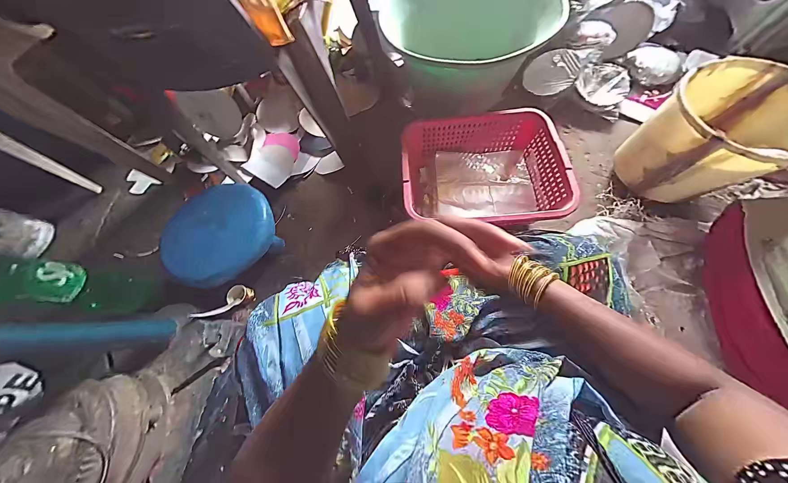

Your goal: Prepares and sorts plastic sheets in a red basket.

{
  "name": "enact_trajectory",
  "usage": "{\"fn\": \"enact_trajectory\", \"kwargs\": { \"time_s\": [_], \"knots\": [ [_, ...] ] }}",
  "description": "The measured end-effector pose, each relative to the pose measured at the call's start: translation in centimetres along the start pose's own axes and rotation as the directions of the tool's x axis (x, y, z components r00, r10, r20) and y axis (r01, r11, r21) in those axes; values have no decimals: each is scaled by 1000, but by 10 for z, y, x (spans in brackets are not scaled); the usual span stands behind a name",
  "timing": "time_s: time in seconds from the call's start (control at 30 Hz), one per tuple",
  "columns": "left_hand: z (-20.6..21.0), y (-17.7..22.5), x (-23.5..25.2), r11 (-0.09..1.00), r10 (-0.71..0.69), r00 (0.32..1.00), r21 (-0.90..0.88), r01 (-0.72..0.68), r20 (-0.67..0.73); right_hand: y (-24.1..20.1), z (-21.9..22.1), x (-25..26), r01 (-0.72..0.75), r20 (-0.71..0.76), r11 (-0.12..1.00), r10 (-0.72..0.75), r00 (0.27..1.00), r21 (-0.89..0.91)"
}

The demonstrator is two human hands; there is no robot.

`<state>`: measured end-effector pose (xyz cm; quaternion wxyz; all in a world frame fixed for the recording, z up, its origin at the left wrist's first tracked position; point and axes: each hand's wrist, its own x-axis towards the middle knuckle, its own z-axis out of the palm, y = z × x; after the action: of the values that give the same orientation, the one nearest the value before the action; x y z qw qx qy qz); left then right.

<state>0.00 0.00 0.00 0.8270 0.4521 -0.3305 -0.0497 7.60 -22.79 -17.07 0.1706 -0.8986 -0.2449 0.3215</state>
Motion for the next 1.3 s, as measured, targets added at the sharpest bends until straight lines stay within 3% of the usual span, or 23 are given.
{"fn": "enact_trajectory", "kwargs": {
  "time_s": [0.03, 0.07, 0.13, 0.17, 0.2, 0.27, 0.37, 0.5, 0.63, 0.77, 0.83, 0.93, 1.03, 1.1, 1.17, 1.3],
  "knots": [
    [-24, -13, -1, 994, -50, 986, 86, 64, -157, 0, 0, -1, 23, -11, 1000, -23, 1000, 2],
    [-43, -25, -3, 978, -88, 930, 148, 150, -357, -1, -1, -3, 67, -46, 998, -66, 997, 12],
    [-73, -49, -2, 923, -113, 689, 181, 340, -716, -5, -8, -6, 163, -232, 986, -150, 961, 42],
    [-89, -64, -4, 901, -116, 596, 168, 399, -795, -7, -13, -5, 180, -349, 983, -154, 924, 44],
    [-103, -80, -12, 882, -126, 555, 163, 442, -822, -8, -20, -1, 159, -449, 986, -122, 885, 47],
    [-125, -116, -35, 818, -160, 546, 200, 539, -822, -5, -41, 20, 34, -554, 994, 31, 832, 107],
    [-135, -149, -45, 603, -373, 502, 207, 770, -780, 3, -83, 68, -186, -488, 964, 257, 834, 189],
    [-148, -156, -33, 439, -499, 598, 412, 798, -627, 20, -101, 148, -448, -300, 869, 493, 817, 209],
    [-162, -160, -33, 237, -592, 534, 502, 832, -604, 31, -69, 178, -516, -194, 841, 540, 819, 163],
    [-170, -158, -25, 199, -645, 501, 506, 839, -576, 21, -80, 174, -482, -58, 875, 479, 876, -50],
    [-172, -158, -23, 200, -657, 496, 503, 841, -568, 23, -85, 167, -435, -65, 901, 433, 899, -12],
    [-173, -158, -24, 220, -644, 506, 494, 841, -574, 38, -82, 154, -268, -262, 920, 344, 902, 286],
    [-173, -158, -28, 244, -616, 527, 495, 834, -585, 36, -83, 136, -154, -342, 918, 287, 895, 365],
    [-171, -158, -28, 234, -617, 528, 504, 831, -584, 31, -80, 122, -143, -404, 854, 376, 834, 500],
    [-169, -159, -30, 282, -574, 573, 516, 809, -585, 27, -78, 107, 8, -514, 764, 427, 744, 646],
    [-164, -163, -39, 443, -410, 689, 530, 723, -597, -1, -72, 67, 344, -659, 695, 247, 710, 631]
  ]
}}
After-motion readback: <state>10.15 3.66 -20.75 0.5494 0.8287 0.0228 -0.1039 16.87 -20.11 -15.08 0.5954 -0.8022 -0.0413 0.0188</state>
